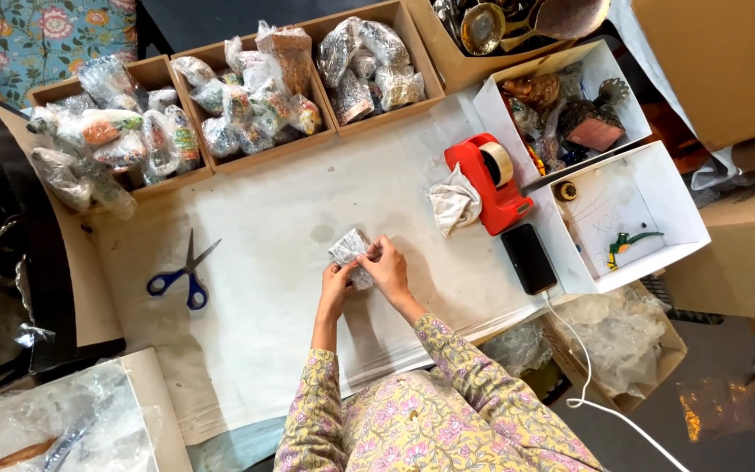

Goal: Wrapping small objects and a brass statue in bubble wrap at a packing station.

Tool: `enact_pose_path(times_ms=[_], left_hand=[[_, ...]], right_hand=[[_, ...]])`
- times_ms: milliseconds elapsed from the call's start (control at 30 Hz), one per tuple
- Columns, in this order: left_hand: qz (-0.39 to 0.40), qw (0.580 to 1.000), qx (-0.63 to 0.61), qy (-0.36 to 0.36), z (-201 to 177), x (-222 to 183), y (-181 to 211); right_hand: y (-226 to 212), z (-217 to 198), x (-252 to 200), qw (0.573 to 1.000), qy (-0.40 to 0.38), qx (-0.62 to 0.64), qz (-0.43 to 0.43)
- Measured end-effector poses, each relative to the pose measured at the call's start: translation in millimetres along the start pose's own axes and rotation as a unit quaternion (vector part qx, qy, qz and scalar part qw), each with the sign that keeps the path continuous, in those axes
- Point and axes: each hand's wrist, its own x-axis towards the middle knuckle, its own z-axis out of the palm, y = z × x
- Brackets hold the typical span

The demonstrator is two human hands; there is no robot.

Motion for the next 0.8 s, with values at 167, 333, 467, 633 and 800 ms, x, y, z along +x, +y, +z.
enact_pose_path(times_ms=[167,333,467,633,800], left_hand=[[0.003,1.000,0.003,0.015,-20.5,32.5,-34.2],[0.032,0.998,0.057,0.025,20.2,-23.6,21.7],[0.101,0.995,0.026,-0.002,7.2,-0.8,-6.3],[0.089,0.996,0.022,0.000,6.3,4.0,-8.8],[0.125,0.990,0.059,0.016,-0.6,15.8,-24.3]], right_hand=[[6.2,-4.6,6.3,0.998,-0.027,-0.059,-0.008],[15.9,-7.2,12.7,0.994,-0.055,-0.096,0.012],[35.9,-3.1,17.3,0.996,-0.062,-0.033,0.047],[52.1,0.9,16.4,0.995,-0.089,0.002,0.043],[69.1,5.4,15.9,0.998,-0.061,-0.010,-0.017]])
